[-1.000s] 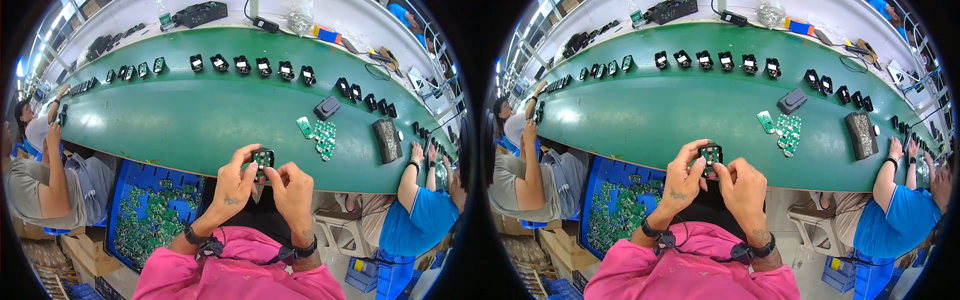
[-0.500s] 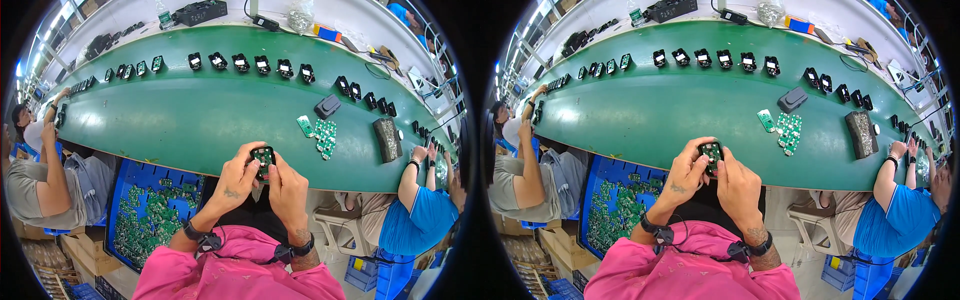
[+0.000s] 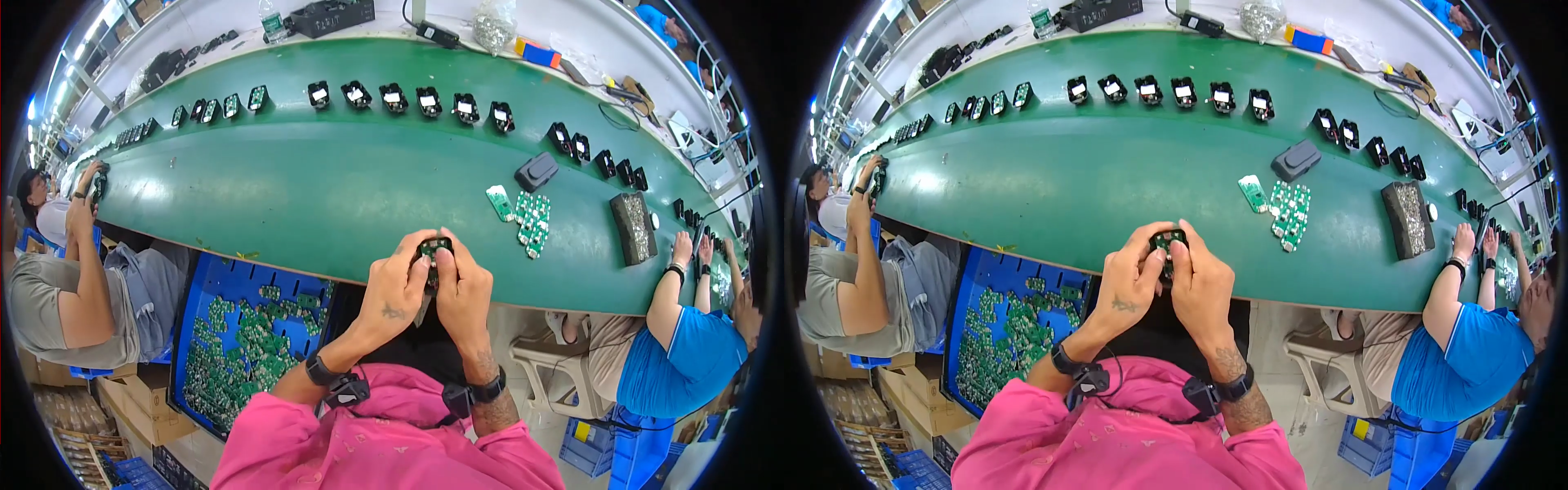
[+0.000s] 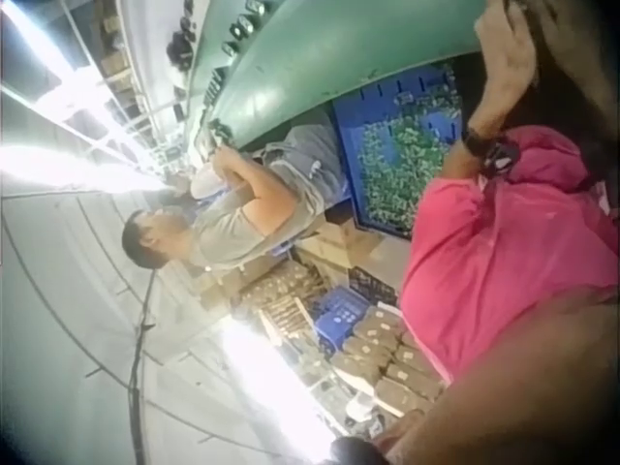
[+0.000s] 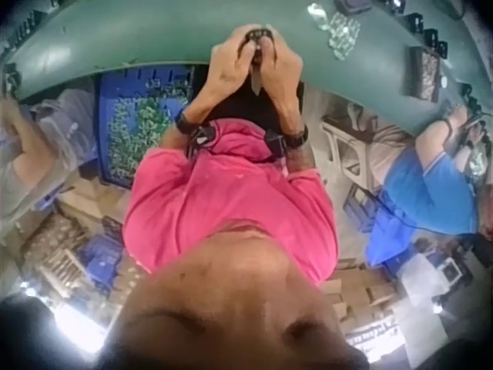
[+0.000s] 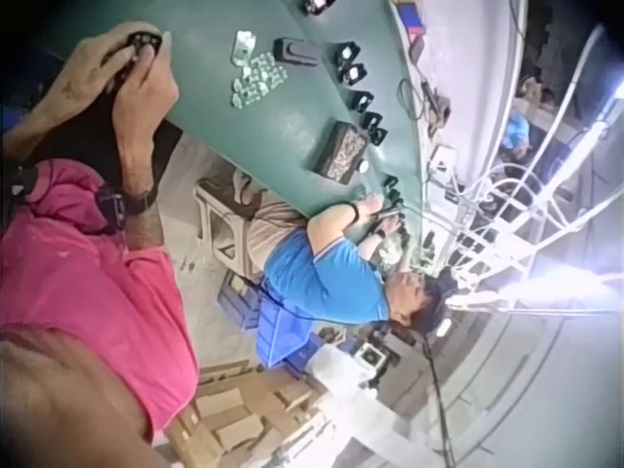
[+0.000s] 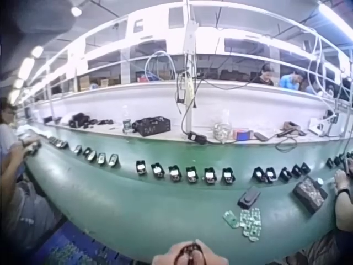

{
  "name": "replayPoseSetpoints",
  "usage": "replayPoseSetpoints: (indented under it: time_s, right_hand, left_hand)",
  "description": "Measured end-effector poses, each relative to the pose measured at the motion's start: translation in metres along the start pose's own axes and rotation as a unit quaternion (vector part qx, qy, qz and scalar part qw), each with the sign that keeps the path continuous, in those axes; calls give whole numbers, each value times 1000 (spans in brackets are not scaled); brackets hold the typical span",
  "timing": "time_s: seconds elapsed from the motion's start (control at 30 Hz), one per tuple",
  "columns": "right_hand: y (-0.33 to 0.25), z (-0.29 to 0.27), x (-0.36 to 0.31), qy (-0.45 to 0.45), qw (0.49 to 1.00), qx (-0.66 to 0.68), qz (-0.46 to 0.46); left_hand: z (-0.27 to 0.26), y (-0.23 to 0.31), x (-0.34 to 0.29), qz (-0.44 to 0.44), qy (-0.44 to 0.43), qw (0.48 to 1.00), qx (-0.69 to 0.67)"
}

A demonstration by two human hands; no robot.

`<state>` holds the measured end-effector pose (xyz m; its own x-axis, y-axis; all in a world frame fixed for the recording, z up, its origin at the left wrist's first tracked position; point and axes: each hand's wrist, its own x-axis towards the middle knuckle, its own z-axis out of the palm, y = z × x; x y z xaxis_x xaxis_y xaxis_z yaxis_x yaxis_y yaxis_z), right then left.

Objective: Assembling electronic circuit boards into black plastic housings on a production line.

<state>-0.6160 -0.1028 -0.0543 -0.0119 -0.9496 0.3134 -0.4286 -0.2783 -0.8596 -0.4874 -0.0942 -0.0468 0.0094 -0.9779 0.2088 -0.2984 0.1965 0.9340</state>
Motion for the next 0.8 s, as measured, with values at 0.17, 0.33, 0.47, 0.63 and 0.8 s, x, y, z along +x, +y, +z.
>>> replayPoseSetpoints:
  time_s: [0.17,0.33,0.47,0.63,0.8]
  right_hand:
    - [2,-3,12,-41,987,156,18]
    - [-5,-8,30,-116,895,348,254]
    - [7,9,38,-121,924,310,186]
    - [-5,12,52,-212,943,217,139]
    - [31,58,33,-71,971,-190,-124]
  left_hand:
    - [-14,5,23,-185,-67,969,-152]
    - [-38,-4,40,-272,-142,920,-244]
    - [-52,3,42,-51,-136,989,-29]
    - [-73,-13,67,-6,-119,990,75]
    - [-133,-75,150,60,104,966,228]
